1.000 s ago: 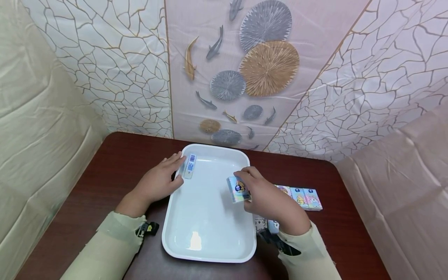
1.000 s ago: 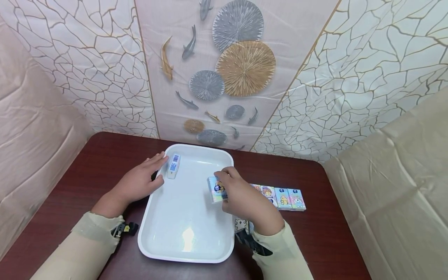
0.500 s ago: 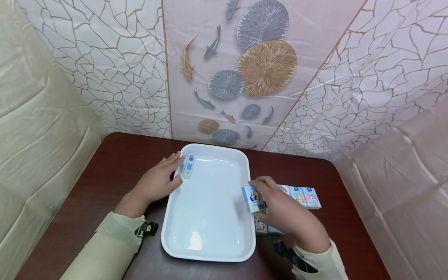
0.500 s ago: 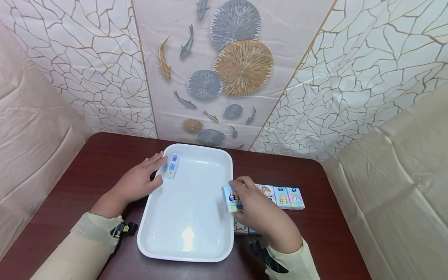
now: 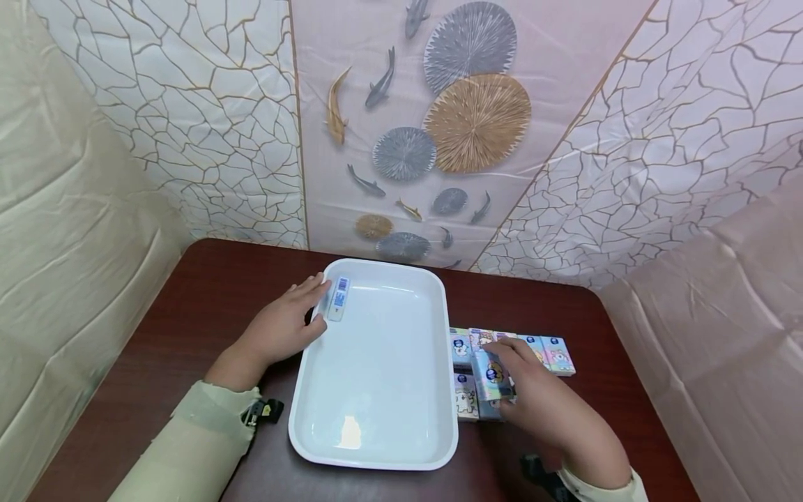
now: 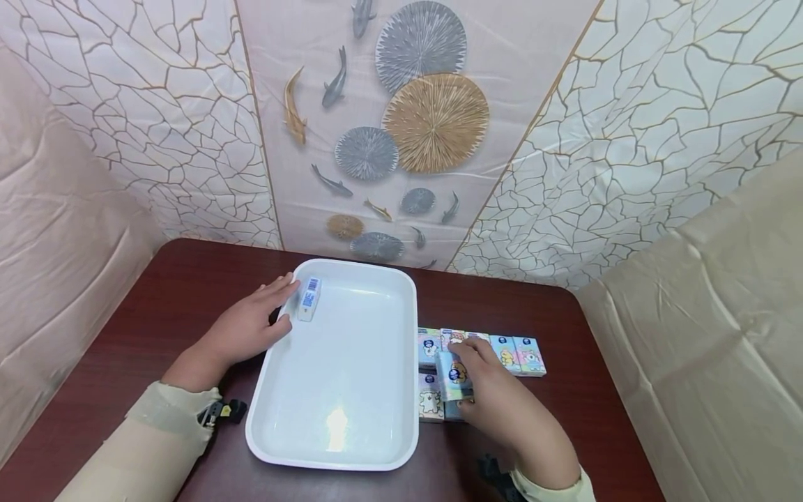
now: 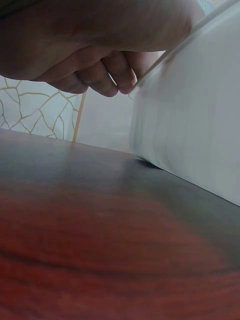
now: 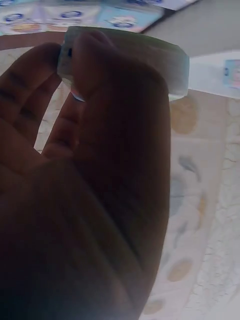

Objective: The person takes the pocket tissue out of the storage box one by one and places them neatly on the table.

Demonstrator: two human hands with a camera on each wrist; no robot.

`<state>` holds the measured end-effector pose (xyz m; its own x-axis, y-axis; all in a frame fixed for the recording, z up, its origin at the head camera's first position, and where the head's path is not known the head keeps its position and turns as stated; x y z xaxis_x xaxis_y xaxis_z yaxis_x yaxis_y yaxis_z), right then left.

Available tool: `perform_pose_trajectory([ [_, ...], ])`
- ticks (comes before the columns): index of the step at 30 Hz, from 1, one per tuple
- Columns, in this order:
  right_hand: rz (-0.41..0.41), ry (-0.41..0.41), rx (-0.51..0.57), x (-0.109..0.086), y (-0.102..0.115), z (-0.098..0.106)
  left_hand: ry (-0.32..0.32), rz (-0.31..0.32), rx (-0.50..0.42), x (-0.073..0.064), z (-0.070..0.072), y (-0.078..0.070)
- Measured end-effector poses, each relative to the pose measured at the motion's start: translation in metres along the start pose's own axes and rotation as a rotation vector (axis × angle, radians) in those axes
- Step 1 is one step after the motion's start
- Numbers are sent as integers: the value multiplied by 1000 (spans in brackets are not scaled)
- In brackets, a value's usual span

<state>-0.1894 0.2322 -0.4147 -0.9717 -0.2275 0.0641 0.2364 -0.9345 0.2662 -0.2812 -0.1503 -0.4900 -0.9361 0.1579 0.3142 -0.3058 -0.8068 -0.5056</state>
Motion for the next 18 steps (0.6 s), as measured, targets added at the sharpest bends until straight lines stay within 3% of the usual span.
perform_pose_trajectory([
  [8,-55,-47,-35,-14,-41,3,-10,4,-5,-1,2,-1],
  [18,-170,-15,-53,-27,-82,2,-4,9,-5,-1,1,-1],
])
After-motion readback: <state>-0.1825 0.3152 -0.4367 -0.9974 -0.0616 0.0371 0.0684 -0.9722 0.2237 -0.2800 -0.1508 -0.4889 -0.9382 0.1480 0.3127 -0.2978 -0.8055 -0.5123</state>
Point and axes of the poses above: each hand's wrist, its own x-axis towards the middle knuckle, its own z-axis out of the back of the hand, y = z × x, the point moved 8 cm from there along x, towards the middle knuckle, and after that the axes turned 13 degrees about -y, right-handed, at the moved point
